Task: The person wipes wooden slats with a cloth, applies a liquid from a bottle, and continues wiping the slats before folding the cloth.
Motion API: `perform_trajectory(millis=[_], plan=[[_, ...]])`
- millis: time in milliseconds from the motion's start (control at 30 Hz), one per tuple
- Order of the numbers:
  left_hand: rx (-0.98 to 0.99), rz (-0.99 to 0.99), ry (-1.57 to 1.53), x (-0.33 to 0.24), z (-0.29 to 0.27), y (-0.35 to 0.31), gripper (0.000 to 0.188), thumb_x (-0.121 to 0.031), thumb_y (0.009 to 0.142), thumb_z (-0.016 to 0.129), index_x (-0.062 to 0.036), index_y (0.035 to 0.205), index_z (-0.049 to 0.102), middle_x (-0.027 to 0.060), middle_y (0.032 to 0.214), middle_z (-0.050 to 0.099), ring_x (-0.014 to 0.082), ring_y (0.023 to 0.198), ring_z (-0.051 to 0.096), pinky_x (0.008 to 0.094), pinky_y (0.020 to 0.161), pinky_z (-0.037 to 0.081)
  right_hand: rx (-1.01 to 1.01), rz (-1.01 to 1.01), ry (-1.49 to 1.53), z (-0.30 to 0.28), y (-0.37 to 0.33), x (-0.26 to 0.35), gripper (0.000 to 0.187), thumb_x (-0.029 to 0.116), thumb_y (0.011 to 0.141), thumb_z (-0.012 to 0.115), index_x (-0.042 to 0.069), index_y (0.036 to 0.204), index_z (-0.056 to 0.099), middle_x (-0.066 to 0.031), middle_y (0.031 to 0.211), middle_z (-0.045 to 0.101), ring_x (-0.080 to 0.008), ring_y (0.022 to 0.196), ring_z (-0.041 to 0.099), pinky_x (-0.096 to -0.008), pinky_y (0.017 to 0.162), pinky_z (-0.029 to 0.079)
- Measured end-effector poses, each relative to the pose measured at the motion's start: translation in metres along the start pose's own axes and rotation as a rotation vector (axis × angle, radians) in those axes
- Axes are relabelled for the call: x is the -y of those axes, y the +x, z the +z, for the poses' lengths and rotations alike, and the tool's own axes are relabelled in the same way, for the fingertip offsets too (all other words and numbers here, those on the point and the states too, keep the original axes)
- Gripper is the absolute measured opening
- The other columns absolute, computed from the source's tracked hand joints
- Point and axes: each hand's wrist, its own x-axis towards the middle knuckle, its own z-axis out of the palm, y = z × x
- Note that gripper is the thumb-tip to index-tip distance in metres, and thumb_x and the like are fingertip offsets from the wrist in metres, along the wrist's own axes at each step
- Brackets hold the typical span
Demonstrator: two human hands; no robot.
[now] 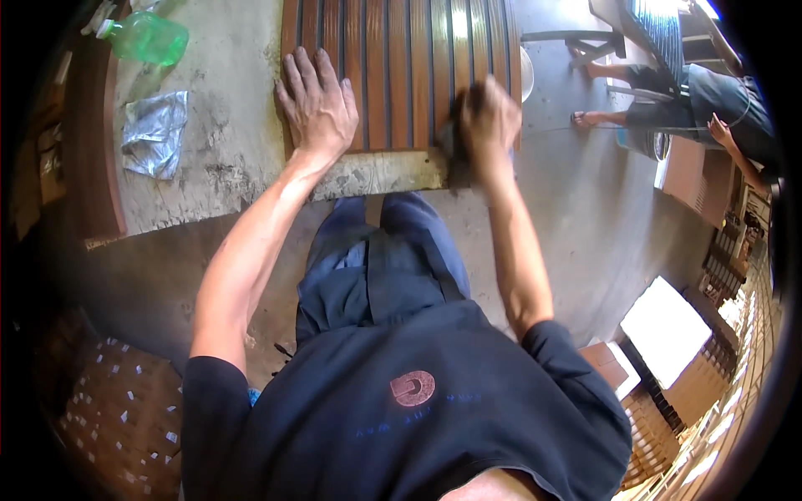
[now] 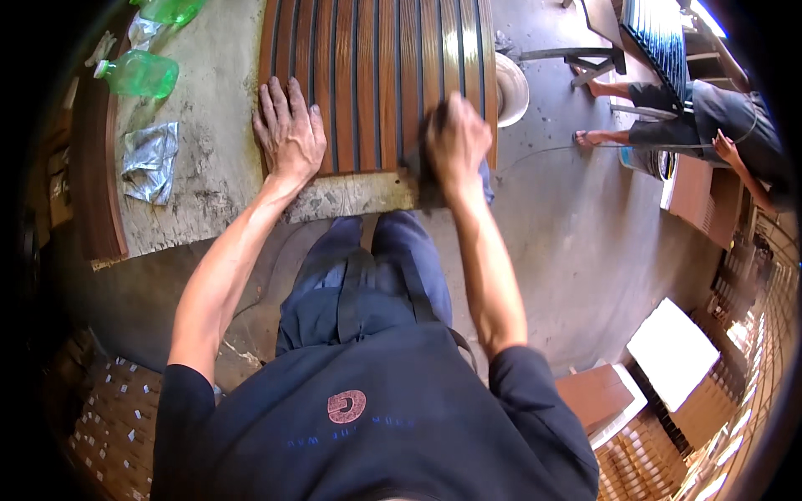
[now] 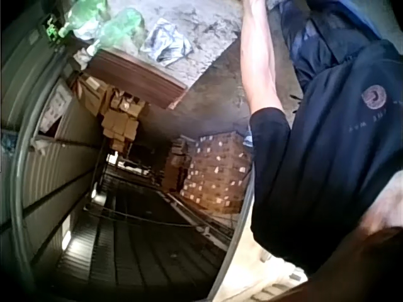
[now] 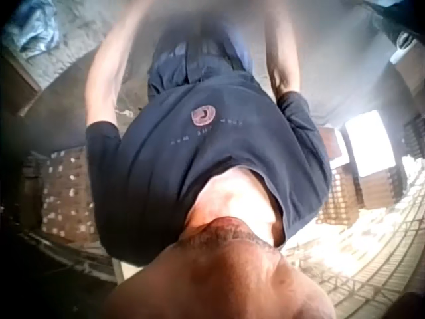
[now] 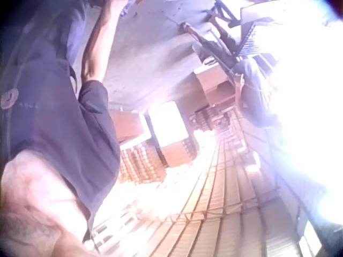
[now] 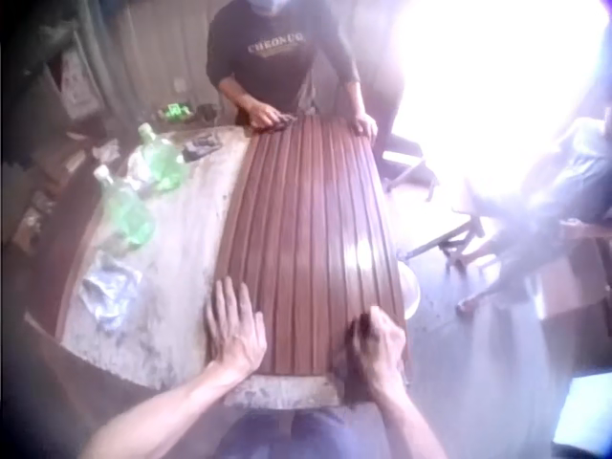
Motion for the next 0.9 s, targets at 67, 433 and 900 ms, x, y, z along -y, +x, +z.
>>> perform_trajectory(millis=[67, 433, 900], plan=[[-0.005, -0.006, -0.023, -0.001, 0.002, 0.009, 0.065, -0.034, 0.112, 0.045, 0.0027, 0.165, 0.037, 0.0316, 0.173, 0.026, 0.049, 0.163, 0.018, 0.0677, 0.127, 0.017, 0.034, -0.014, -0.039, 0.003, 0.021, -0.005, 0.016, 0.02, 0.096, 0.071, 0.007, 0.098, 0.063, -0.0166, 0.083, 0.067, -0.0385, 0.074, 0.07, -0.0475, 0.065, 0.055], [0.001, 0.005, -0.005, -0.008, 0.003, 0.014, 0.065, -0.035, 0.113, 0.043, 0.0027, 0.166, 0.035, 0.0315, 0.174, 0.023, 0.0488, 0.163, 0.016, 0.0671, 0.127, 0.015, -0.003, -0.055, 0.003, -0.006, 0.03, 0.002, 0.017, 0.019, 0.095, 0.07, 0.009, 0.092, 0.056, -0.0167, 0.081, 0.065, -0.0405, 0.07, 0.068, -0.0495, 0.058, 0.052], [-0.069, -0.011, 0.005, -0.046, 0.04, 0.065, 0.064, -0.037, 0.11, 0.05, 0.0009, 0.161, 0.044, 0.0308, 0.171, 0.032, 0.0476, 0.161, 0.024, 0.0639, 0.126, 0.021, -0.074, 0.514, 1.192, -0.138, 0.092, -0.121, 0.027, 0.015, 0.11, 0.061, -0.003, 0.129, 0.071, -0.0095, 0.112, 0.075, -0.0152, 0.096, 0.069, -0.0295, 0.086, 0.055]])
